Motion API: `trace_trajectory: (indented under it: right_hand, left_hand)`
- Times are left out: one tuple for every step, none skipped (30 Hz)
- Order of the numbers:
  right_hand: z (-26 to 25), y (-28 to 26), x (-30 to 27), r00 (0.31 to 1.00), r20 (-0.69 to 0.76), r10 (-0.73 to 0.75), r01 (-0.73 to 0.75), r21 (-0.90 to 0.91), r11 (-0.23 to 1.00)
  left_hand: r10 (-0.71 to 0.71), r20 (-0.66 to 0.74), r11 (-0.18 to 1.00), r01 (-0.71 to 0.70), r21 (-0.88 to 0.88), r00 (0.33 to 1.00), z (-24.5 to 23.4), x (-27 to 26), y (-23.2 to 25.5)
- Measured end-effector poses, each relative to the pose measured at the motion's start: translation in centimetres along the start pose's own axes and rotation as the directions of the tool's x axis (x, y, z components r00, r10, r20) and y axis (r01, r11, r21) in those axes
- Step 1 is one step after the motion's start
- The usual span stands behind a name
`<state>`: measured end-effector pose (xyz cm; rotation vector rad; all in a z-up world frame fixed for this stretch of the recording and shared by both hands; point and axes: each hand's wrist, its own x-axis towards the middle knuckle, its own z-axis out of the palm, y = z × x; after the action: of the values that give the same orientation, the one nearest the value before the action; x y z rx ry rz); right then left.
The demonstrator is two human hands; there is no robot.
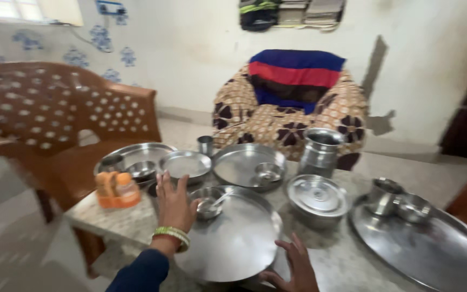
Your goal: The person arranges stainless steel plates, bowls, cups, and spoons on a table. They place items into a plastic basket and organize them on trays, moving objects one at a time.
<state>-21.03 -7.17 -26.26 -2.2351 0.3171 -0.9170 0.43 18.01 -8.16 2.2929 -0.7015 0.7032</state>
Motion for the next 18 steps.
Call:
trace_trajectory:
  right_hand:
    - [-0.6,0.7,-0.7,0.999,-0.014,0.037,-0.036,0.101,0.994]
    - [-1.5,1.8,-1.2,0.991,-0.031,0.131,-0.123,0.187,0.975]
    - [-2.2,3.0,-1.9,0.974,-0.042,0.222,-0.203,0.275,0.940]
    - [-2.8,3.9,-2.9,0.949,-0.041,0.313,-0.278,0.360,0.890]
    - [-4.6,5.1,-2.9,0.895,-0.093,0.437,-0.381,0.354,0.854]
    - [-6.4,5.8,-3.2,0.821,-0.137,0.554,-0.481,0.357,0.801]
    - [-8.8,6.0,-4.2,0.793,-0.267,0.547,-0.436,0.378,0.817]
    - [-11.8,5.5,-4.7,0.748,-0.392,0.536,-0.390,0.394,0.833]
    - [-14.2,4.6,-4.5,0.750,-0.494,0.439,-0.323,0.306,0.896]
    - [-16.5,3.4,-3.9,0.744,-0.582,0.329,-0.259,0.203,0.944]
    - [-18.7,2.2,-3.2,0.754,-0.593,0.281,-0.278,0.100,0.955]
    - [-20.9,1.0,-2.3,0.769,-0.594,0.235,-0.295,-0.003,0.956]
    - [-22.6,0.0,-1.1,0.786,-0.589,0.191,-0.310,-0.106,0.945]
    - [-23.8,-0.5,0.5,0.796,-0.561,0.229,-0.342,-0.104,0.934]
    - [-24.7,-0.8,2.1,0.803,-0.532,0.267,-0.374,-0.102,0.922]
    - [-25.5,-0.6,3.3,0.809,-0.503,0.306,-0.405,-0.099,0.909]
    - [-26.3,-0.1,4.5,0.848,-0.477,0.230,-0.350,-0.179,0.920]
    - [-26.6,0.9,6.0,0.884,-0.440,0.156,-0.290,-0.254,0.923]
  left_hand:
    - [0.065,0.008,0.997,-0.065,-0.040,0.998,-0.2,-0.6,1.5]
    - [0.135,0.010,0.988,-0.134,-0.082,0.991,-0.2,-1.3,3.1]
    - [0.205,0.008,0.972,-0.202,-0.123,0.979,-0.2,-1.7,4.7]
    - [0.252,0.034,0.954,-0.243,-0.175,0.967,-0.2,-1.9,6.1]
    - [0.301,0.057,0.933,-0.281,-0.226,0.952,-0.1,-2.3,7.6]
    - [0.345,0.082,0.910,-0.312,-0.274,0.935,0.3,-2.9,9.1]
    - [0.376,0.094,0.885,-0.327,-0.331,0.922,1.0,-3.2,10.7]
    - [0.409,0.106,0.857,-0.342,-0.386,0.906,1.7,-3.5,12.3]
    - [0.443,0.117,0.825,-0.353,-0.441,0.889,2.6,-3.7,13.8]
    - [0.478,0.140,0.790,-0.356,-0.499,0.867,3.9,-4.0,15.5]
    - [0.514,0.160,0.752,-0.354,-0.556,0.842,5.2,-4.7,17.1]
    - [0.547,0.179,0.715,-0.345,-0.607,0.818,6.6,-5.7,18.5]
    - [0.604,0.225,0.686,-0.356,-0.634,0.764,8.1,-6.7,19.8]
    - [0.657,0.266,0.658,-0.364,-0.660,0.705,9.7,-7.6,21.1]
    - [0.706,0.302,0.628,-0.369,-0.685,0.640,11.5,-8.5,22.3]
    - [0.728,0.307,0.609,-0.373,-0.701,0.613,13.3,-9.3,23.3]
    - [0.750,0.310,0.589,-0.376,-0.716,0.584,15.3,-9.9,24.4]
    - [0.768,0.316,0.572,-0.377,-0.728,0.556,17.4,-10.5,25.3]
